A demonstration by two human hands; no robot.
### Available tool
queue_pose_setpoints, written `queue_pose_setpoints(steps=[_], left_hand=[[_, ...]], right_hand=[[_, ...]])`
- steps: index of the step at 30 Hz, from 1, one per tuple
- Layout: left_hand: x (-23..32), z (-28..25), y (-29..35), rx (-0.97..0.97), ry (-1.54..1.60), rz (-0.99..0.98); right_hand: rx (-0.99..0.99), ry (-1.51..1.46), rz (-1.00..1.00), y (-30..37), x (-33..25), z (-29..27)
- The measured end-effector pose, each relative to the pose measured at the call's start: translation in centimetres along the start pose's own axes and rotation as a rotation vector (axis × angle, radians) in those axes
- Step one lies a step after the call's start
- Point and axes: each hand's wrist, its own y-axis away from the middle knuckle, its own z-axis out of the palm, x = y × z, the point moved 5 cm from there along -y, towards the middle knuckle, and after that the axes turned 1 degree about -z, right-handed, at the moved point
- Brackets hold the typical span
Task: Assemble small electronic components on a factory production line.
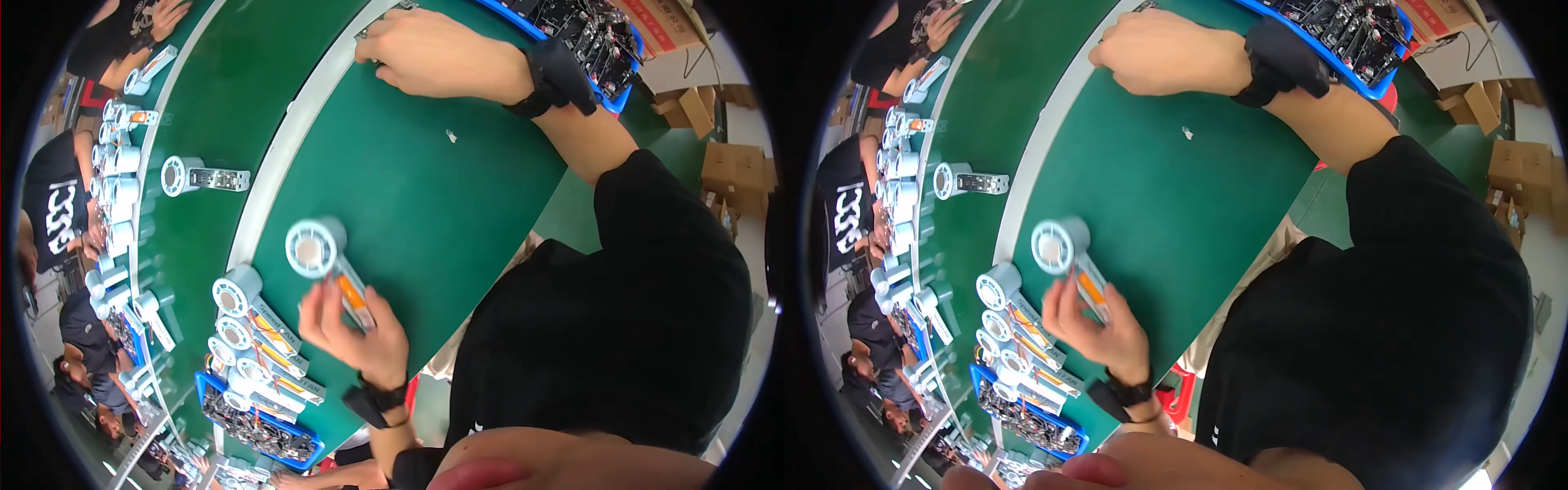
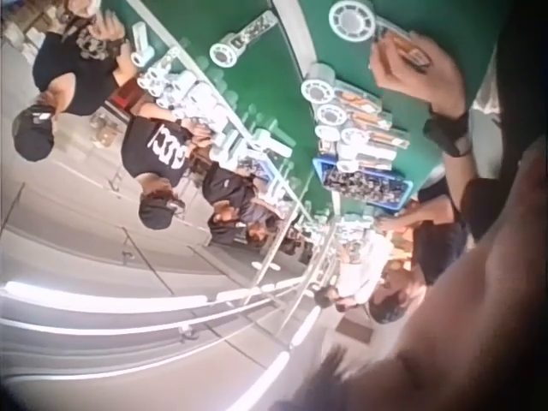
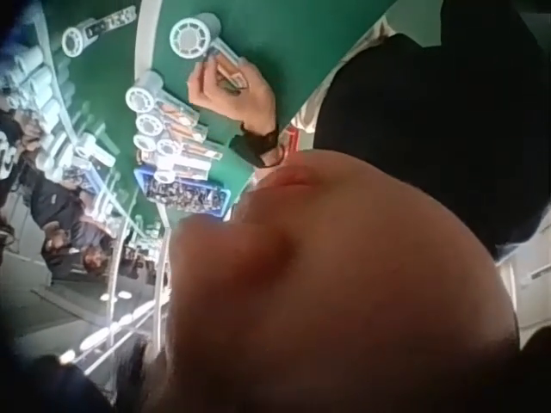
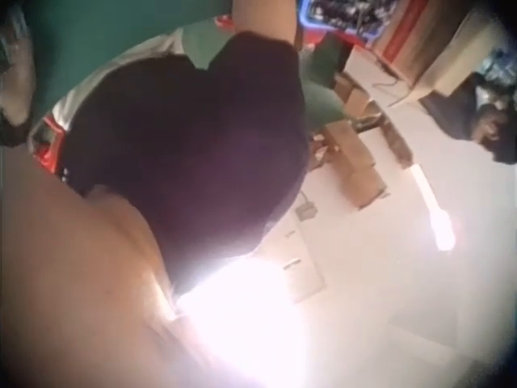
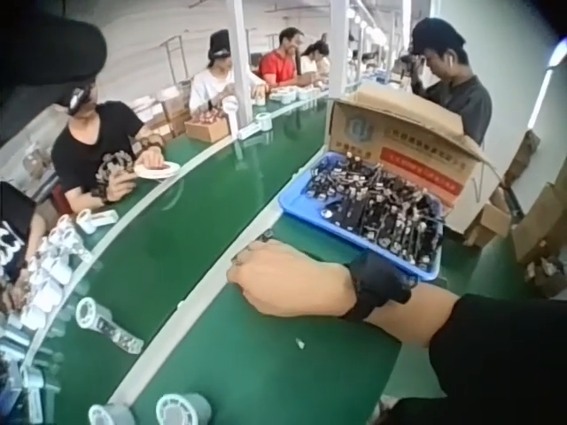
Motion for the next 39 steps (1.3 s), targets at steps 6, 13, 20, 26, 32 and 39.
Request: queue_pose_setpoints(steps=[6,13,20,26,32,39], left_hand=[[2.8,6.2,-6.3,-0.166,0.276,0.029],[2.0,5.4,-5.6,0.095,0.418,0.214],[3.8,4.0,-5.4,-0.065,0.554,0.464],[0.6,4.2,-4.7,-0.126,0.579,0.194],[-1.7,6.1,-5.5,-0.135,0.9,-0.303],[-1.3,6.2,-6.2,-0.143,1.027,-0.374]], right_hand=[[0.127,0.071,-0.058,0.0,-1.9,-0.8],[0.845,-0.463,-0.289,2.1,-5.8,-7.6],[0.579,-0.926,-0.692,5.9,-12.4,-5.2],[0.501,-0.874,-0.603,4.7,-11.9,-3.6],[0.345,-0.716,-0.356,2.1,-12.6,-1.9],[0.202,-0.717,-0.343,2.0,-12.3,-0.3]])
